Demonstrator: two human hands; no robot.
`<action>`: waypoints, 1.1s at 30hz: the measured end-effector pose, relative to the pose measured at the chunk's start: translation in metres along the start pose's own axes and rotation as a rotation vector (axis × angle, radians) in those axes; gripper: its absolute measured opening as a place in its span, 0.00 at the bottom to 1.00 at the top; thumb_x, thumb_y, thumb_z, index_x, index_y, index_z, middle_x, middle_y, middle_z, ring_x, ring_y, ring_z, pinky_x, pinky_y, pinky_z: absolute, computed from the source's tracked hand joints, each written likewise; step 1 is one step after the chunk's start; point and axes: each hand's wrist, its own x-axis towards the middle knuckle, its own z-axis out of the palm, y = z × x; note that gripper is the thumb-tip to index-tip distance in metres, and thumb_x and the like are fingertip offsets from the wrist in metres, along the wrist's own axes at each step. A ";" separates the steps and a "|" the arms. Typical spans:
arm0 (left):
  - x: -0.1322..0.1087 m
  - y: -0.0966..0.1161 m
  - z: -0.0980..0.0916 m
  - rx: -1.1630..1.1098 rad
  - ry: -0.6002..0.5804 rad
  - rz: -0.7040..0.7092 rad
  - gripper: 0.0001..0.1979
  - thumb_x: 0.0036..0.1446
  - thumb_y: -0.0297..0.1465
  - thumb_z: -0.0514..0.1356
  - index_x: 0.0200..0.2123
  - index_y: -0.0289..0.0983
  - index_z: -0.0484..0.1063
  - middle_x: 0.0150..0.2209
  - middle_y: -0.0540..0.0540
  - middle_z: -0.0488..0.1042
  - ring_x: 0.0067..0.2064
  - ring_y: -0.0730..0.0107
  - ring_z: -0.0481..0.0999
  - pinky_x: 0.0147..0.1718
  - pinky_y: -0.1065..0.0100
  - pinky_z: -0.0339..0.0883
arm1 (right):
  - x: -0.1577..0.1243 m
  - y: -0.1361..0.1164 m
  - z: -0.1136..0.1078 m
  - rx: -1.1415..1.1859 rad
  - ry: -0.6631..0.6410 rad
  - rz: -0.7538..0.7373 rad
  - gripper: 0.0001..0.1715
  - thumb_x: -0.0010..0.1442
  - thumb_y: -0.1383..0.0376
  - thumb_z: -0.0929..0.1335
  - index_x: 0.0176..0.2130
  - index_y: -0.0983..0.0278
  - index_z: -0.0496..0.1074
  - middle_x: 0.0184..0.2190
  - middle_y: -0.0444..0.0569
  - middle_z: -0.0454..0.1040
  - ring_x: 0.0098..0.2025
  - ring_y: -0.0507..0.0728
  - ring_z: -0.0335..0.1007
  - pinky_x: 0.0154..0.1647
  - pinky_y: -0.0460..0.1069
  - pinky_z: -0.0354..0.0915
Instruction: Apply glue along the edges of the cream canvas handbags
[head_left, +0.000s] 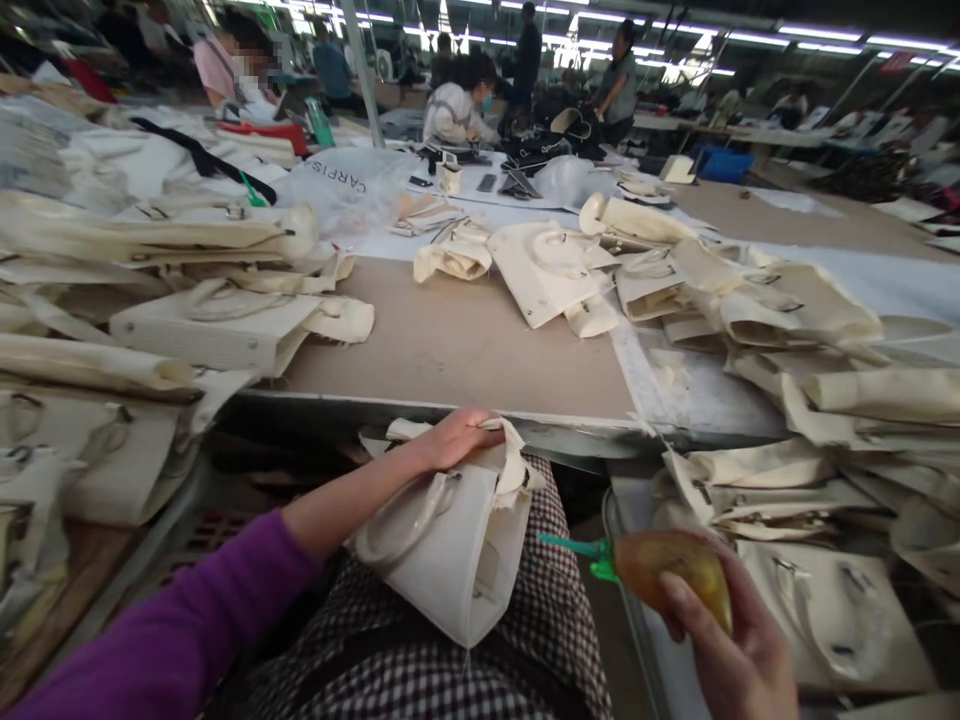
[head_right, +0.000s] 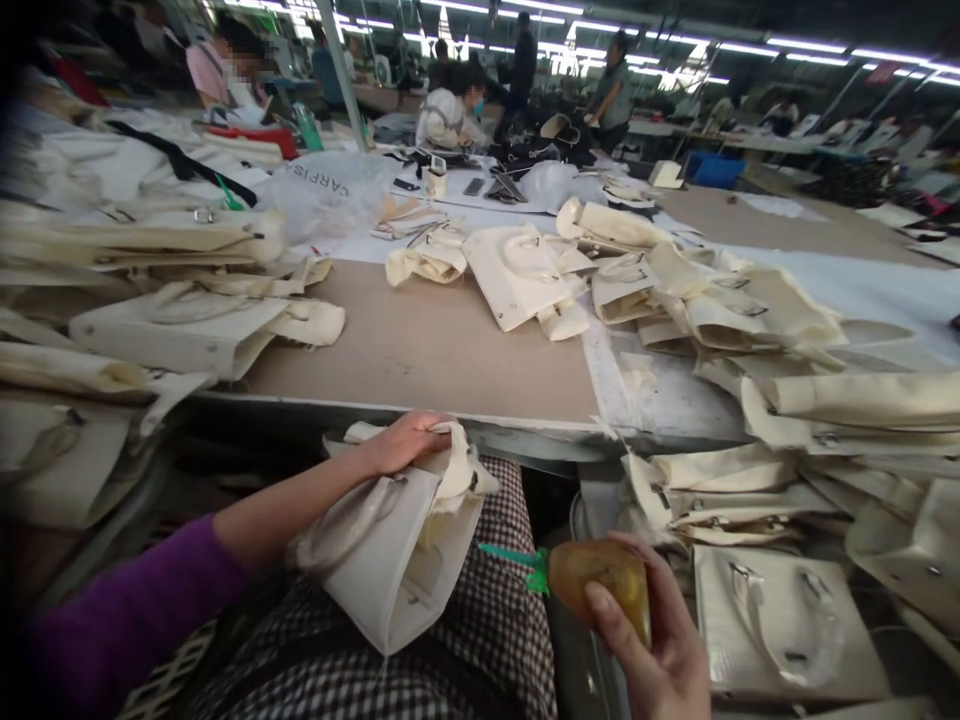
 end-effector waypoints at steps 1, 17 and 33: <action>0.001 0.000 0.000 0.005 -0.006 0.008 0.24 0.59 0.50 0.61 0.39 0.33 0.78 0.35 0.47 0.76 0.38 0.62 0.72 0.39 0.68 0.61 | 0.002 0.000 0.001 -0.020 -0.010 -0.023 0.31 0.53 0.48 0.76 0.52 0.60 0.73 0.44 0.50 0.75 0.40 0.60 0.71 0.27 0.45 0.66; -0.001 -0.002 -0.001 -0.013 -0.016 -0.009 0.22 0.58 0.48 0.62 0.36 0.32 0.77 0.33 0.46 0.75 0.38 0.61 0.71 0.38 0.67 0.61 | 0.041 0.006 0.031 -0.029 -0.085 -0.069 0.33 0.52 0.48 0.76 0.51 0.61 0.72 0.43 0.50 0.75 0.32 0.55 0.67 0.24 0.46 0.64; -0.001 -0.005 0.000 -0.048 -0.054 -0.076 0.16 0.56 0.41 0.62 0.35 0.32 0.77 0.33 0.45 0.76 0.38 0.61 0.73 0.37 0.66 0.63 | 0.029 0.005 0.021 0.002 -0.247 -0.026 0.28 0.54 0.51 0.77 0.51 0.56 0.74 0.39 0.45 0.75 0.29 0.54 0.65 0.23 0.47 0.61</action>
